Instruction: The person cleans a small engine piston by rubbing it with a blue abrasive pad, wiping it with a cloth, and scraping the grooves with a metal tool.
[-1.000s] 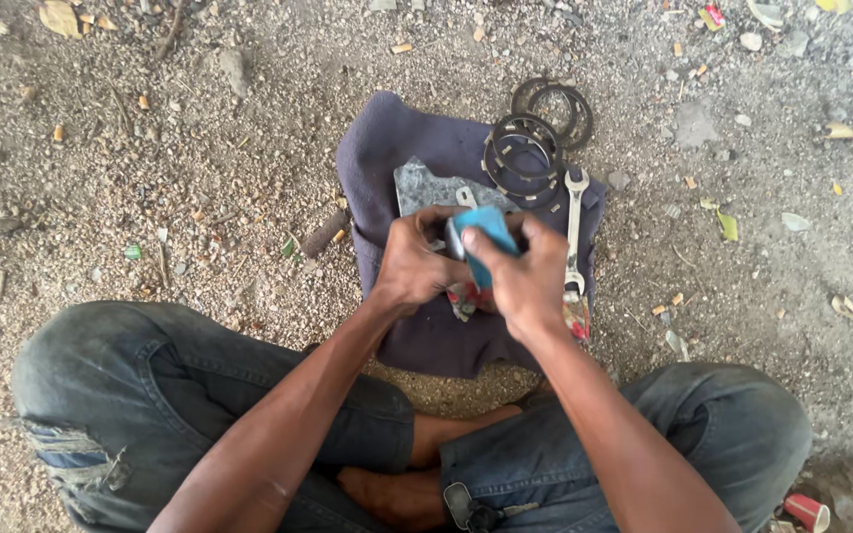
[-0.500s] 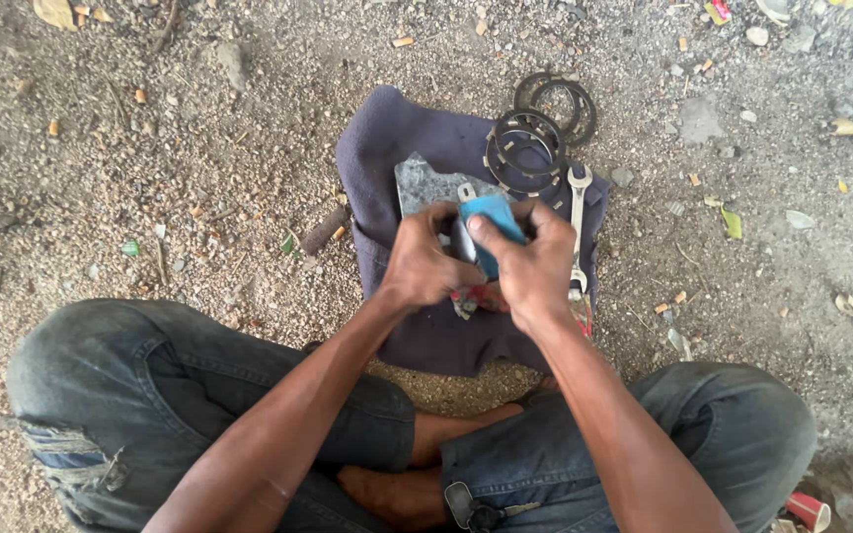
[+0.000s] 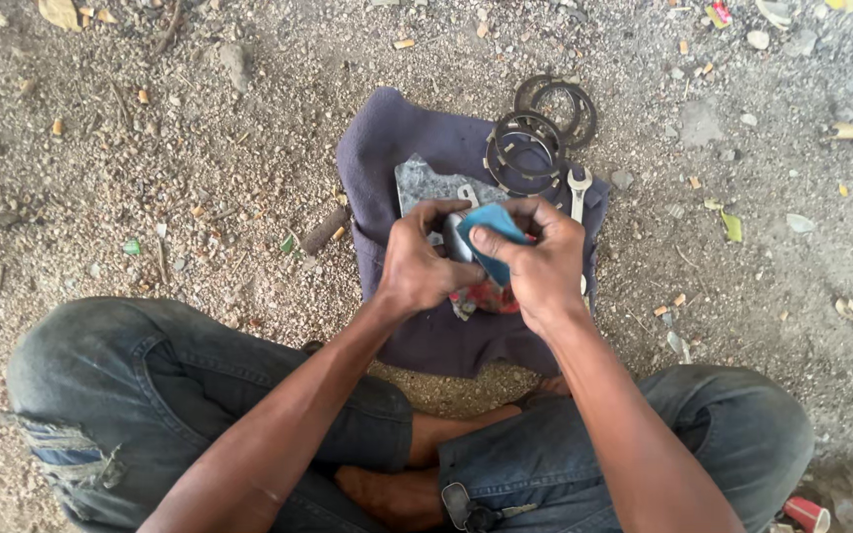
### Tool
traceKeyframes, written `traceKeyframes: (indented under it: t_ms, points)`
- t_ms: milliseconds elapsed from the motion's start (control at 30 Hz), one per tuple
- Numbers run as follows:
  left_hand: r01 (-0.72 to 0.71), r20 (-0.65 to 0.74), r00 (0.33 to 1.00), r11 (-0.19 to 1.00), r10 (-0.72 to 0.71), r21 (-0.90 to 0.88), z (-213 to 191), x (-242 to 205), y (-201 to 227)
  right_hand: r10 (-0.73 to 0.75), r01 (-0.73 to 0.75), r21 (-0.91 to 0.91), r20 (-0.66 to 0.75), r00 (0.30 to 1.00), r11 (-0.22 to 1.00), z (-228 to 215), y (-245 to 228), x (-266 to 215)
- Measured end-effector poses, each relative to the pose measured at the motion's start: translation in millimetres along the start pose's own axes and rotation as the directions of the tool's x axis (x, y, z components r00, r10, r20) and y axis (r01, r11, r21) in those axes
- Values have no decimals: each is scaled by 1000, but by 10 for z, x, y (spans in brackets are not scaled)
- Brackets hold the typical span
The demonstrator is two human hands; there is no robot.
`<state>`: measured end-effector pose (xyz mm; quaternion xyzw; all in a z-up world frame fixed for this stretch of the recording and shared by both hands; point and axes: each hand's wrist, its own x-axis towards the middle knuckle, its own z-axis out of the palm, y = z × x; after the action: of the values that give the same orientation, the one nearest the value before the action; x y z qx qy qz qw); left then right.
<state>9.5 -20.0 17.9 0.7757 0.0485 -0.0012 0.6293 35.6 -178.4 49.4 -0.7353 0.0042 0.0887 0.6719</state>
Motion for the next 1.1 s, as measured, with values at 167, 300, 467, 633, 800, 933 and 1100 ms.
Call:
traceKeyframes:
  t_ms: [167,300,467,633,800,933,1100]
  points:
    - [110,90,992,934,-84,-340,26,37,7,69,-63,182,-27,997,981,2,-45,92]
    - [481,473,855,670,-213,-566,79,-63,-15,210,-167,414,-60,976,895,-88,-86,140]
    - [406,486,860,788,-157,-463,436,-166,-107,348,-275,405,-117,930,872,-130,50,141]
    - [-464,376,865,815,332,348,421,-295,-374,356,-236,532,-133,925,813,-302,54,328]
    - [-607,547,788,510,284,610,611,-242,-824,417,-291,578,-94,904,763,-369,66,334]
    - [-589,440,804,637,400,497,513,-309,-684,442,-323,585,-68,895,744,-340,38,331]
    - [89,192,968,938,-160,334,269,-258,-90,391,-324,472,-47,919,820,-409,-99,308]
